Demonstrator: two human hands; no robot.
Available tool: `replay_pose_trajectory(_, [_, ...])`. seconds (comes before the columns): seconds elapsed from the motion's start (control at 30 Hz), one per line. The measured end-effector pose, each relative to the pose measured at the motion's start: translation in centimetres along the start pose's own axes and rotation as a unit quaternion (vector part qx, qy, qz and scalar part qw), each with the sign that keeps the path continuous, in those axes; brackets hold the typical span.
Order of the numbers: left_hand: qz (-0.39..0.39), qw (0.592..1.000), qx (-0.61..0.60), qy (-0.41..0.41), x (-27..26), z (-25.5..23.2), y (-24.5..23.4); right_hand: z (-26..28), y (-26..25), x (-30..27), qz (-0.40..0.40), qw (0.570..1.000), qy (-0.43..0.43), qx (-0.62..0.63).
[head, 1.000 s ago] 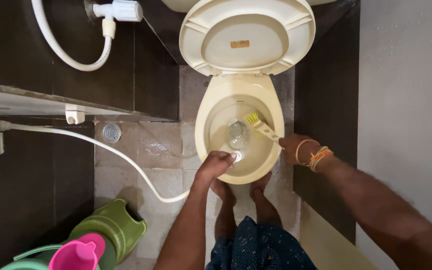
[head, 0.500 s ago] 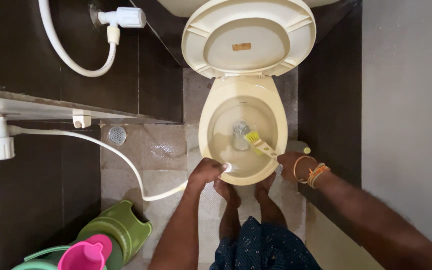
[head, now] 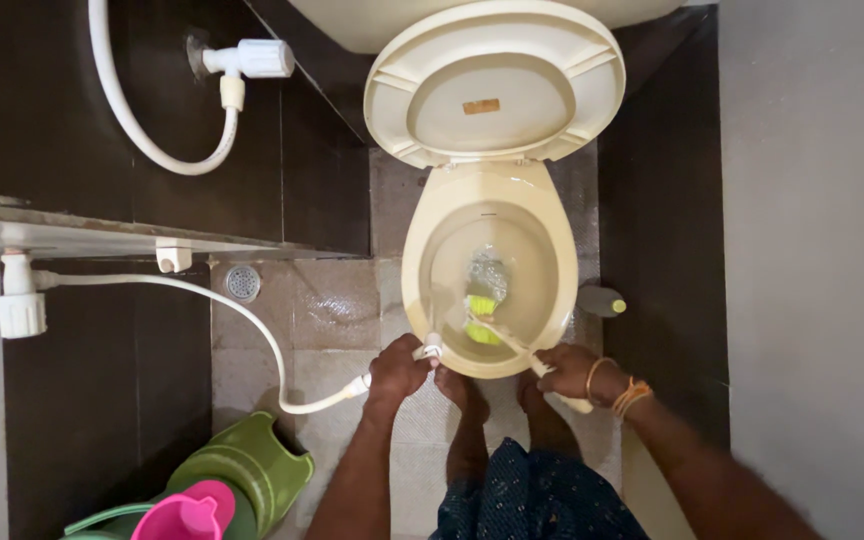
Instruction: The person is cleaning a bathroom, including scrubbing the window and the toilet using a brush and a bidet sprayer.
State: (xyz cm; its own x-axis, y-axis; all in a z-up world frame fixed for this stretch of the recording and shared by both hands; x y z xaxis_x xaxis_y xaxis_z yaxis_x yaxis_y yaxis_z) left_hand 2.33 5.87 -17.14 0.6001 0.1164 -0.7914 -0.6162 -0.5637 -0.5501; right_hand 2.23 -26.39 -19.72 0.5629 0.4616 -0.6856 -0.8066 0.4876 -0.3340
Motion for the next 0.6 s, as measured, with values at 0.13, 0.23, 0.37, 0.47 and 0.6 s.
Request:
replay_pose_trajectory(0.13, [-0.055, 0.998, -0.014, 0.017, -0.7, -0.5, -0.7, 1.7, 0.9, -1.2, 0.011, 0.985, 0.022, 0.172])
replay_pose_trajectory(0.23, [-0.078, 0.994, -0.061, 0.043, -0.5, -1.0, -1.2, 2.5, 1.6, -1.8, -0.014, 0.958, 0.072, 0.278])
replay_pose_trajectory(0.37, [-0.111, 0.987, -0.088, 0.076, -1.0, -2.7, -2.2, 2.6, 2.2, -1.9, -0.024, 0.929, 0.091, 0.357])
replay_pose_trajectory(0.47, [-0.093, 0.989, -0.094, 0.069, -1.5, -3.9, -2.4, 3.3, 1.2, -2.1, -0.030, 0.944, 0.054, 0.324])
replay_pose_trajectory(0.6, [-0.083, 0.988, -0.116, 0.066, -1.9, -5.4, -1.5, 1.8, 1.1, -2.2, -0.036, 0.912, 0.104, 0.394])
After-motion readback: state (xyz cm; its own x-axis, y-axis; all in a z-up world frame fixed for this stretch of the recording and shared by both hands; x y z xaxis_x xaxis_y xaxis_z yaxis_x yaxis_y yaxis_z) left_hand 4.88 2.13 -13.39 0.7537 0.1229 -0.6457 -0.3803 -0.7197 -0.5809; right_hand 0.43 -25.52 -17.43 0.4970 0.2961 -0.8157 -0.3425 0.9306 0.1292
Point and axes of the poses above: each hand's wrist, its own x-axis towards the middle knuckle, its own y-axis out of the palm, z = x × y, the point moved 5 cm from there along x, towards the middle knuckle, and after that the axes turned 2 degrees about x, right-handed, at the moved point
